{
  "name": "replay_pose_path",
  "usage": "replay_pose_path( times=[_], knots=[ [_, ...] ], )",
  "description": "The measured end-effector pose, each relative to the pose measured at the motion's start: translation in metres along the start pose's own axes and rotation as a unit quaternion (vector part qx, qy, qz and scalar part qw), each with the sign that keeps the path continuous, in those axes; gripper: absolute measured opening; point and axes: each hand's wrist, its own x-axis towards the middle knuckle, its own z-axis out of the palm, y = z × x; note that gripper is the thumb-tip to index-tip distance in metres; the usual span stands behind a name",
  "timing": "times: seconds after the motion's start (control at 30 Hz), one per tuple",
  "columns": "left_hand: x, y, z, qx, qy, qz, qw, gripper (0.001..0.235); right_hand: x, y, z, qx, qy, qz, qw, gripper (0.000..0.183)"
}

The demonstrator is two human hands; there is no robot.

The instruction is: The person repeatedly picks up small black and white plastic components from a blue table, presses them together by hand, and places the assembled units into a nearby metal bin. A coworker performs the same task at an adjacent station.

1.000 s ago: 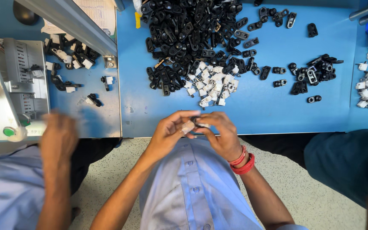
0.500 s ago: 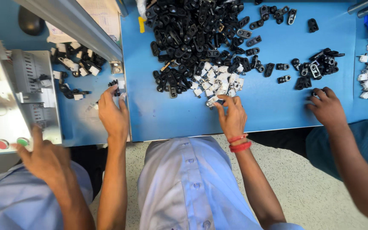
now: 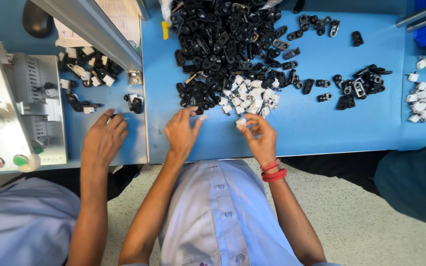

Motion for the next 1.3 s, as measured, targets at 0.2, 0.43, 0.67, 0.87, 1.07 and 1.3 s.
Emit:
replay_pose_path(
  times=[0.2, 0.43, 0.67, 0.87, 1.07, 1.3],
  knots=[
    [-0.020, 0.012, -0.022, -0.119, 0.026, -0.019, 0.992, 0.022, -0.009, -0.022, -0.015, 0.138, -0.080, -0.136, 0.978, 0.020],
    [-0.046, 0.066, -0.042, -0.421, -0.063, -0.070, 0.902, 0.037, -0.010, -0.050, -0.015, 0.123, -0.144, -0.165, 0.968, 0.024],
    [-0.044, 0.063, -0.045, -0.587, -0.149, -0.136, 0.784, 0.035, -0.014, -0.063, -0.016, 0.182, -0.148, -0.129, 0.964, 0.025],
    [-0.062, 0.035, -0.025, -0.729, -0.276, -0.272, 0.564, 0.036, -0.015, -0.079, -0.032, 0.138, -0.193, -0.240, 0.941, 0.020],
    [-0.071, 0.031, -0.042, -0.734, -0.401, -0.267, 0.478, 0.049, -0.026, -0.102, -0.045, 0.171, -0.221, -0.314, 0.907, 0.019],
    [-0.014, 0.046, -0.112, -0.495, -0.344, -0.016, 0.798, 0.018, -0.037, -0.111, -0.034, 0.048, -0.127, -0.281, 0.950, 0.023]
  ],
)
